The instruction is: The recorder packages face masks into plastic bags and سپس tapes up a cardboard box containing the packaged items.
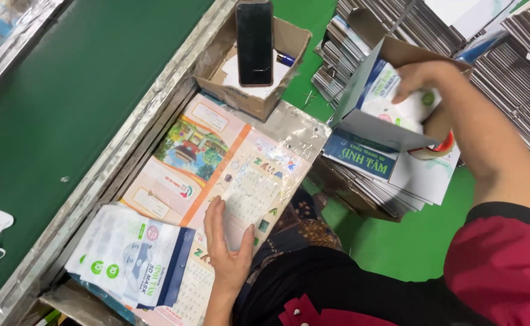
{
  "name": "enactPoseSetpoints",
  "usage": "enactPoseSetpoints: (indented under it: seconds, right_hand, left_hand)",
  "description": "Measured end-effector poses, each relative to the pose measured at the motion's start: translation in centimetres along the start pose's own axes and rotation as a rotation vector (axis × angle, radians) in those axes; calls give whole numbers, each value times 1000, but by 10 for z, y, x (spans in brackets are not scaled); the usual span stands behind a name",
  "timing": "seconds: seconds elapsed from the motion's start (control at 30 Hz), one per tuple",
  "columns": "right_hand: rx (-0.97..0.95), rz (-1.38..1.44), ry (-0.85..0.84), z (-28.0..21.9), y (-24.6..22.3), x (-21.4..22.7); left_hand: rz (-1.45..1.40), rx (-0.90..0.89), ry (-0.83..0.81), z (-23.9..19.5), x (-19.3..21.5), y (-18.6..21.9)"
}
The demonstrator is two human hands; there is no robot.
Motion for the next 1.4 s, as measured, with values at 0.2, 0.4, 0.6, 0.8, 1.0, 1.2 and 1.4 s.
enactPoseSetpoints:
  seconds: [0.2, 0.4, 0.6, 0.8, 1.0, 1.2, 1.4]
  right_hand:
    - [-93, -585, 655, -128, -48, 12]
    - [197, -906, 1042, -234, -32, 2]
    - [682, -569, 939, -226, -41, -51]
    - [838, -275, 1027, -235, -77, -127]
    - [656, -108, 1189, -248, -69, -106]
    - [575, -220, 1280, -172, -86, -104]
    - [573, -228, 1563, -256, -91, -130]
  left_hand:
    - [-3, -116, -100, 30, -49, 24]
    - [-150, -176, -320, 82, -144, 37]
    - [-184, -187, -422, 189, -293, 37]
    - [86, -211, -607, 233, -364, 49]
    - [530, -810, -552, 181, -376, 93]
    - [710, -765, -879, 117, -424, 54]
    - [890, -701, -907, 102, -464, 21]
Point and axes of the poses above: each hand's wrist, its own z-axis towards the middle knuckle, its own x-axis out of the back of the hand, y = z × x, the point moved 9 cm from there along z, towards the middle knuckle, and after that the axes turned 3 degrees about -z, right-handed, at the moved point
